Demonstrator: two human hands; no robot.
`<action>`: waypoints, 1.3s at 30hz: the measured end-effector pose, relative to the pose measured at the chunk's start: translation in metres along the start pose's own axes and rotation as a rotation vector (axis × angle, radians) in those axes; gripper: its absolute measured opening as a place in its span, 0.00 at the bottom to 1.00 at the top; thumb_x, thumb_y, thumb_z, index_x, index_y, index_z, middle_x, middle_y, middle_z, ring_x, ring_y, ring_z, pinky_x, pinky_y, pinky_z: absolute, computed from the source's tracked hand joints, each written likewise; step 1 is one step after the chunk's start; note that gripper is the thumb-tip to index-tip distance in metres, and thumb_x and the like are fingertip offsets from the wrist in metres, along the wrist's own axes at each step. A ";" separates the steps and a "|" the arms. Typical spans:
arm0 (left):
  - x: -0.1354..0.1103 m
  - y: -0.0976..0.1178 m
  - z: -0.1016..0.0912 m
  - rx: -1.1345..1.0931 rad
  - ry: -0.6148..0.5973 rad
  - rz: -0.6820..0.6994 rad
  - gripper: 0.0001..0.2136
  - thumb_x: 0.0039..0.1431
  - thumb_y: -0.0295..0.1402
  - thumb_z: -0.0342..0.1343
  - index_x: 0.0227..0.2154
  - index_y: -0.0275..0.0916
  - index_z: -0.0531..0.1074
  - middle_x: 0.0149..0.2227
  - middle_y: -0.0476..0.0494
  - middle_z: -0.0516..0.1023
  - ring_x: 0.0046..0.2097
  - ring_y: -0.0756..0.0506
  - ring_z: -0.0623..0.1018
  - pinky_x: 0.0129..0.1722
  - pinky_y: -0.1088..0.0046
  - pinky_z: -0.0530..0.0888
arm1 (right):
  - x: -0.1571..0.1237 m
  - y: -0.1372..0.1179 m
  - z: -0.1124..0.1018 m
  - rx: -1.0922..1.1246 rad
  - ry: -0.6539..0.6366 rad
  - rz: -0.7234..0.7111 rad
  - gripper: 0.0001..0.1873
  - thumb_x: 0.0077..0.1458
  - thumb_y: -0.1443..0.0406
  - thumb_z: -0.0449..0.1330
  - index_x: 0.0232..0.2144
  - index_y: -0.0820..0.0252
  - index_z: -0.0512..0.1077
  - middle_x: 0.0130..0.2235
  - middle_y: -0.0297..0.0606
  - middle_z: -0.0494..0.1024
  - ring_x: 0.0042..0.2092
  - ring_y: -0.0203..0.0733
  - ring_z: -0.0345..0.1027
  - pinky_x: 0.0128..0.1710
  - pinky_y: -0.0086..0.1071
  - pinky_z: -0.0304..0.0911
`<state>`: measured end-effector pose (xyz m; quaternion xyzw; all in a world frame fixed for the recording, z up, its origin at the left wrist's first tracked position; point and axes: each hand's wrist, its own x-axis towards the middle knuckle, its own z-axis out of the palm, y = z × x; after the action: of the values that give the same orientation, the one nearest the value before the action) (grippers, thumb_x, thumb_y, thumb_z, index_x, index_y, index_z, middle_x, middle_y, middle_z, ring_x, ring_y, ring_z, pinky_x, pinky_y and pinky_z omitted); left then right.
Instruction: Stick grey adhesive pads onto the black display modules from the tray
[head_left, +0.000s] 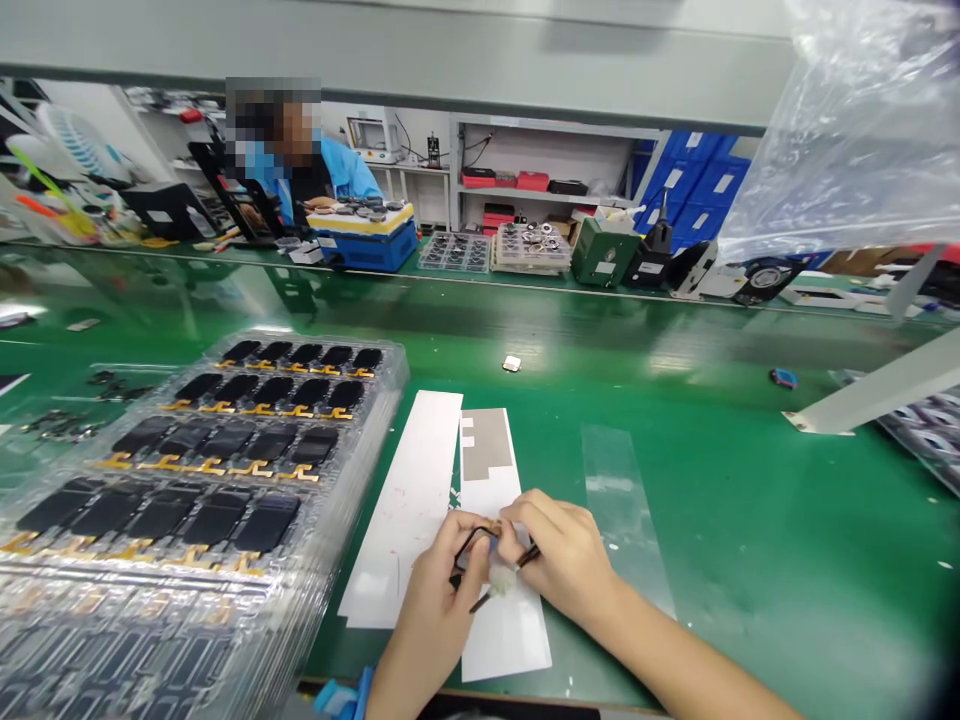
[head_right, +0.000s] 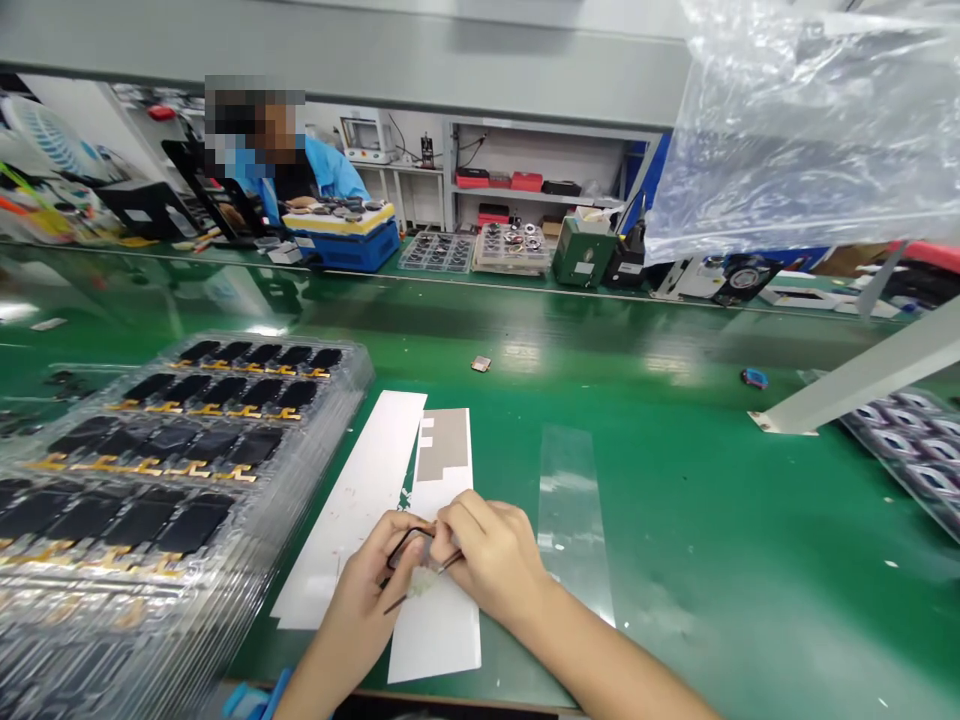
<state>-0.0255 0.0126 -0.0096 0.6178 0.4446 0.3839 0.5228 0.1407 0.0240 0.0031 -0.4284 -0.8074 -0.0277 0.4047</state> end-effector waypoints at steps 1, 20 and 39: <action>0.000 -0.001 0.000 -0.019 0.010 -0.014 0.10 0.69 0.39 0.46 0.40 0.40 0.67 0.30 0.49 0.71 0.32 0.47 0.74 0.32 0.75 0.71 | 0.000 0.000 -0.001 -0.011 0.022 -0.011 0.08 0.58 0.74 0.54 0.32 0.61 0.71 0.26 0.34 0.75 0.25 0.35 0.68 0.25 0.28 0.61; 0.000 0.006 0.001 -0.108 0.059 -0.032 0.11 0.67 0.42 0.49 0.39 0.39 0.68 0.30 0.48 0.74 0.30 0.47 0.74 0.29 0.74 0.71 | -0.001 -0.001 0.001 -0.007 0.039 -0.054 0.07 0.61 0.73 0.55 0.39 0.63 0.72 0.32 0.38 0.78 0.30 0.36 0.74 0.28 0.27 0.67; -0.005 0.007 0.001 -0.101 0.055 -0.008 0.09 0.66 0.39 0.50 0.38 0.39 0.68 0.29 0.49 0.75 0.28 0.48 0.75 0.29 0.75 0.72 | 0.002 -0.008 -0.002 -0.046 0.064 -0.129 0.10 0.59 0.74 0.56 0.43 0.63 0.72 0.32 0.39 0.80 0.30 0.36 0.75 0.26 0.27 0.69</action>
<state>-0.0253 0.0077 -0.0033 0.5778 0.4415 0.4207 0.5425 0.1358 0.0201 0.0082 -0.3835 -0.8191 -0.0863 0.4178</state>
